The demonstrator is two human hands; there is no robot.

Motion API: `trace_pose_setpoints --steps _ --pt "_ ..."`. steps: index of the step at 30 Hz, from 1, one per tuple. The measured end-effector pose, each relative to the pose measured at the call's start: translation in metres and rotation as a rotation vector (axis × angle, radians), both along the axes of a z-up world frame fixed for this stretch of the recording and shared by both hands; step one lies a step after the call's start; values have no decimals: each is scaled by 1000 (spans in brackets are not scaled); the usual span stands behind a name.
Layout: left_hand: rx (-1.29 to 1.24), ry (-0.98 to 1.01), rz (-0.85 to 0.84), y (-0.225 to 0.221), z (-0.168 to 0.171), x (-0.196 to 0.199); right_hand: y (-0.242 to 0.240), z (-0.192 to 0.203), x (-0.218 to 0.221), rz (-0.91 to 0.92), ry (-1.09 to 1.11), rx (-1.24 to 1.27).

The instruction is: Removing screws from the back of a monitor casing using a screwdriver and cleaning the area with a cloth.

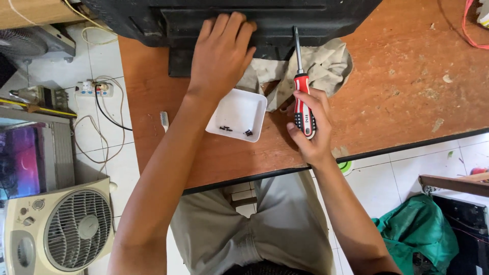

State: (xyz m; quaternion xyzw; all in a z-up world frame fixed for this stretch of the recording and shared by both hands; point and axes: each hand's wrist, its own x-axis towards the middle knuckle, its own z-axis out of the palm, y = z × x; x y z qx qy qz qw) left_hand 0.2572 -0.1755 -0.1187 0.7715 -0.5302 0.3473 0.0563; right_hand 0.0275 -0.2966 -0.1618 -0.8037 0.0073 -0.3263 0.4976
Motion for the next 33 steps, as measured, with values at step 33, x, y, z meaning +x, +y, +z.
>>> trace_pose_setpoints --steps 33 --pt "-141 -390 -295 -117 4 -45 -58 -22 -35 -127 -101 890"
